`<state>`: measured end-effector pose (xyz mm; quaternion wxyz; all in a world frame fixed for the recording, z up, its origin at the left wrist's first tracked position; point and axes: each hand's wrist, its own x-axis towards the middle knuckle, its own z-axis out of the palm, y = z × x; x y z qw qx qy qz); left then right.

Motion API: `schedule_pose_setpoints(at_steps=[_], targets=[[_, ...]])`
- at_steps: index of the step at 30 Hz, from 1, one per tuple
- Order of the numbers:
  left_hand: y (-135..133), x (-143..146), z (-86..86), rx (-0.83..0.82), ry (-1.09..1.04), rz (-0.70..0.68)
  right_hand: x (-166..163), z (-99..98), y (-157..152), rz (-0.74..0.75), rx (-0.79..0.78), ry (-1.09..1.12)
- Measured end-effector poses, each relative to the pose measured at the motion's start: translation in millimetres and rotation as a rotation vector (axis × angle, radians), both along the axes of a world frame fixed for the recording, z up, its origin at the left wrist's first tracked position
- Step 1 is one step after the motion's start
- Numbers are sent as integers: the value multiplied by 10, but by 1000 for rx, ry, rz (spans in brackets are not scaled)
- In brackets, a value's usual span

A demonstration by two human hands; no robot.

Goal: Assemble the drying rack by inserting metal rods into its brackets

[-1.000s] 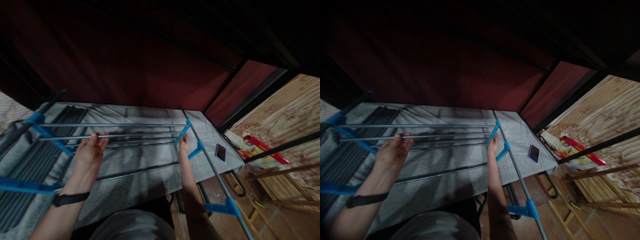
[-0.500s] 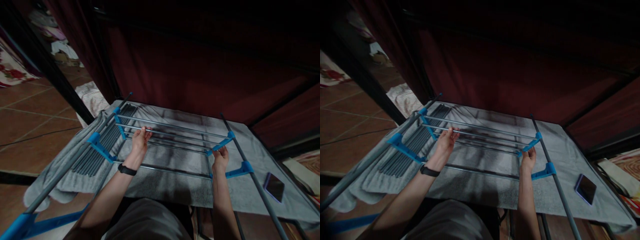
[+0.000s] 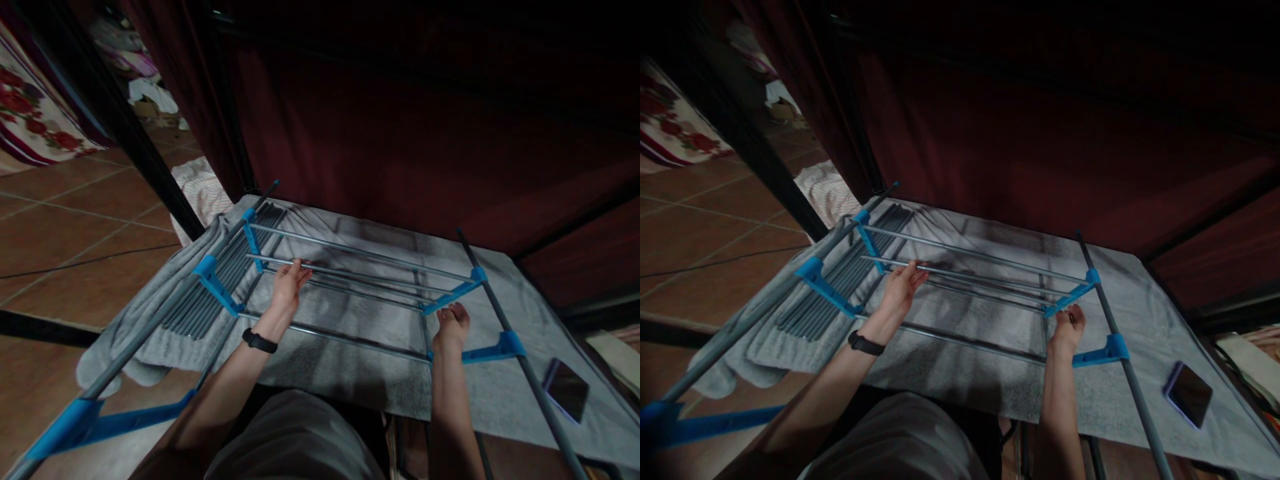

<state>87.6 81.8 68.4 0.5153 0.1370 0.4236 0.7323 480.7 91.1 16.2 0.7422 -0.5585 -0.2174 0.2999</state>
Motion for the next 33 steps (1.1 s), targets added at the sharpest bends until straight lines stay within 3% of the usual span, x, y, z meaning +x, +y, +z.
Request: schedule_pose_setpoints(at_steps=[3,8,17,22,26,31,33], targets=[[-21,3,-34,-7,18,15,-217,-54,-128,-41,-11,94],[-45,6,-62,-23,66,19,-731,28,-223,369,-132,324],[-44,-17,0,0,120,-30,-1152,304,79,685,-61,442],[-55,-121,4,-12,149,-70,-1263,294,151,653,17,428],[-4,-315,-34,2,133,123,-1246,258,175,630,37,415],[150,-676,-200,-101,313,594,-1227,276,179,635,46,404],[207,-823,-291,-121,438,721,-1226,292,175,645,43,395]])
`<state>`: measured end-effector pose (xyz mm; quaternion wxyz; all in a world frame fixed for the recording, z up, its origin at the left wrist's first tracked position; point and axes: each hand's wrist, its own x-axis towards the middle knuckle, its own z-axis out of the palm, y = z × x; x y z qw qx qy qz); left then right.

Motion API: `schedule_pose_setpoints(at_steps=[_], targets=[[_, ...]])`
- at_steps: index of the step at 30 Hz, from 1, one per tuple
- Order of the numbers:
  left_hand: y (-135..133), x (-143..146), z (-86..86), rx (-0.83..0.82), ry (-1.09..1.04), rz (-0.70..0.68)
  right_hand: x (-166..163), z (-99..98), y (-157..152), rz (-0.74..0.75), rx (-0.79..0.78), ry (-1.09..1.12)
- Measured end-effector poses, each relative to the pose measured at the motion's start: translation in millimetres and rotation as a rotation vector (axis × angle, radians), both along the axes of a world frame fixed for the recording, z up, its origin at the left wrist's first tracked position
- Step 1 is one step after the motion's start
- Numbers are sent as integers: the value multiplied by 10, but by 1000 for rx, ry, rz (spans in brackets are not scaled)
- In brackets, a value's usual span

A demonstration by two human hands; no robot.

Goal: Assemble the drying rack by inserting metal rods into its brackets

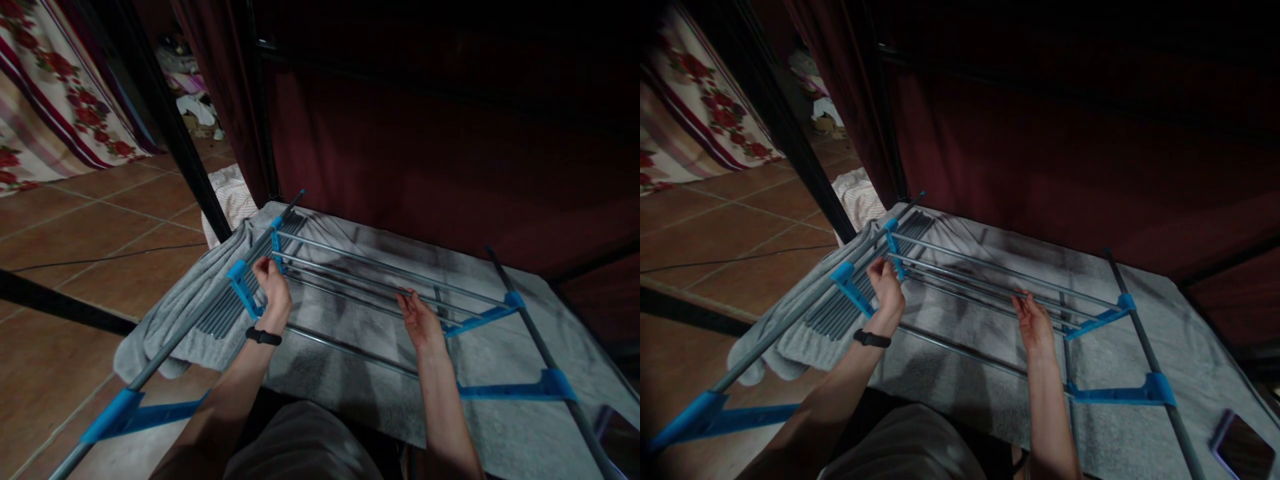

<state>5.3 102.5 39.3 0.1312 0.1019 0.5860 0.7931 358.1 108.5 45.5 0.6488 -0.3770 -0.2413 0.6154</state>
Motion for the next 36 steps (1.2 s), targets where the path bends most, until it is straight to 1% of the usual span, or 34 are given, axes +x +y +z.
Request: schedule_pose_setpoints(at_steps=[1,3,5,8,12,16,21,25,27,29,31,33,34,36], targets=[[27,-64,-42,-12,64,29,0,8,-3,3,-3,-4],[81,-161,-102,-36,179,43,-3,22,-10,-3,-10,-11],[137,-215,-121,-65,277,10,-7,36,-17,-11,-19,-23],[223,-239,-81,-76,368,-90,-15,58,-26,-9,-33,-48],[300,-256,1,-63,374,-179,-21,75,-24,1,-37,-57],[325,-312,18,-54,375,-246,-22,71,-16,-4,-32,-33],[326,-335,0,-120,432,-222,-35,68,-12,-1,-35,-22],[301,-295,9,-189,497,-234,-33,80,-19,-16,-60,-47],[283,-276,15,-213,528,-222,-31,91,-44,17,-95,-88],[271,-267,16,-233,568,-217,-53,107,-89,88,-129,-143],[267,-267,10,-244,602,-223,-132,128,-151,172,-139,-214],[268,-273,-1,-239,603,-225,-284,157,-217,217,-103,-303],[268,-277,-6,-233,597,-226,-387,175,-247,220,-67,-359],[267,-285,-15,-223,590,-237,-631,222,-294,194,55,-507]])
